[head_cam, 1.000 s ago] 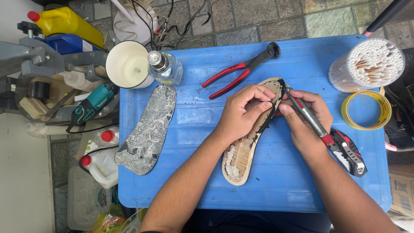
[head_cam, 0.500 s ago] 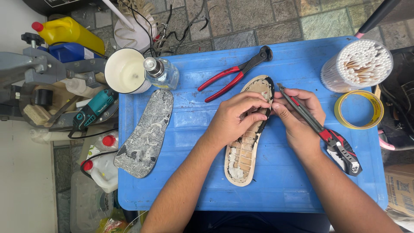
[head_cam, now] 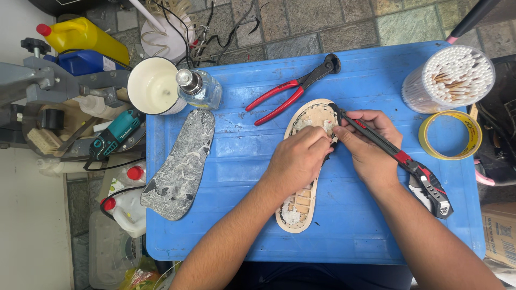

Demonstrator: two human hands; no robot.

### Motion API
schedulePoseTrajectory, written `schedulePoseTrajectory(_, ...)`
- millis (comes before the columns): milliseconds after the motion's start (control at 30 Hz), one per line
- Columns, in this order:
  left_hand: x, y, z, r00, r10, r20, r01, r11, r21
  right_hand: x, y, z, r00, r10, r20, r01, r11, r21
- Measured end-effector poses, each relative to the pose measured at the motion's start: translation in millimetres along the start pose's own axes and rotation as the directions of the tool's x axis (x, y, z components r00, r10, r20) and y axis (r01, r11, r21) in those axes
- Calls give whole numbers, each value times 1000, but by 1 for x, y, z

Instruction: The person uses a utility knife to scrape and remove old adhesive and debris from the edges and surface of a shoe sole. They repeatedly scrape along the perimeter and central areas, occasionally lifting the sole to inspect the underside.

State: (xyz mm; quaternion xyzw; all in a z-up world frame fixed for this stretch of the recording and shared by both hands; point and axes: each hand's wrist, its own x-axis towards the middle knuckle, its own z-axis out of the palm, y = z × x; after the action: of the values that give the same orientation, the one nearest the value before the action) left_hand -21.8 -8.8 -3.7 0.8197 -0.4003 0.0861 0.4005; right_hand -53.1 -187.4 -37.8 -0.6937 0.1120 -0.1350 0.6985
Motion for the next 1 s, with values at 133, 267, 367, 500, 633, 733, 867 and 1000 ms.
schedulePoseTrajectory(133,-7,-1,3,999,39,12,-39,998,45,0,-5,2,1000,13,13,-12,998,-54)
schedulePoseTrajectory(267,-12,-5,4,998,52,19,-53,998,20,1,-8,5,999,28,17,-27,998,-56)
schedulePoseTrajectory(367,-16,-6,2,998,61,35,-61,998,-10,0,-8,7,999,40,16,-39,997,-72)
schedulePoseTrajectory(500,-20,-7,-1,996,87,33,-86,996,-34,0,-6,8,999,27,26,-24,994,-110)
schedulePoseTrajectory(633,-22,-10,-4,994,85,72,-80,994,-74,0,-3,8,999,35,28,-31,994,-106)
schedulePoseTrajectory(733,-20,-13,-7,993,69,96,-59,993,-99,1,-2,8,1000,7,28,-4,993,-119)
schedulePoseTrajectory(867,-17,-13,-7,1000,8,29,-6,998,-69,0,0,10,999,-28,32,31,993,-114)
schedulePoseTrajectory(1000,-11,-8,-2,998,35,-44,-31,995,91,1,0,6,999,-11,38,14,995,-101)
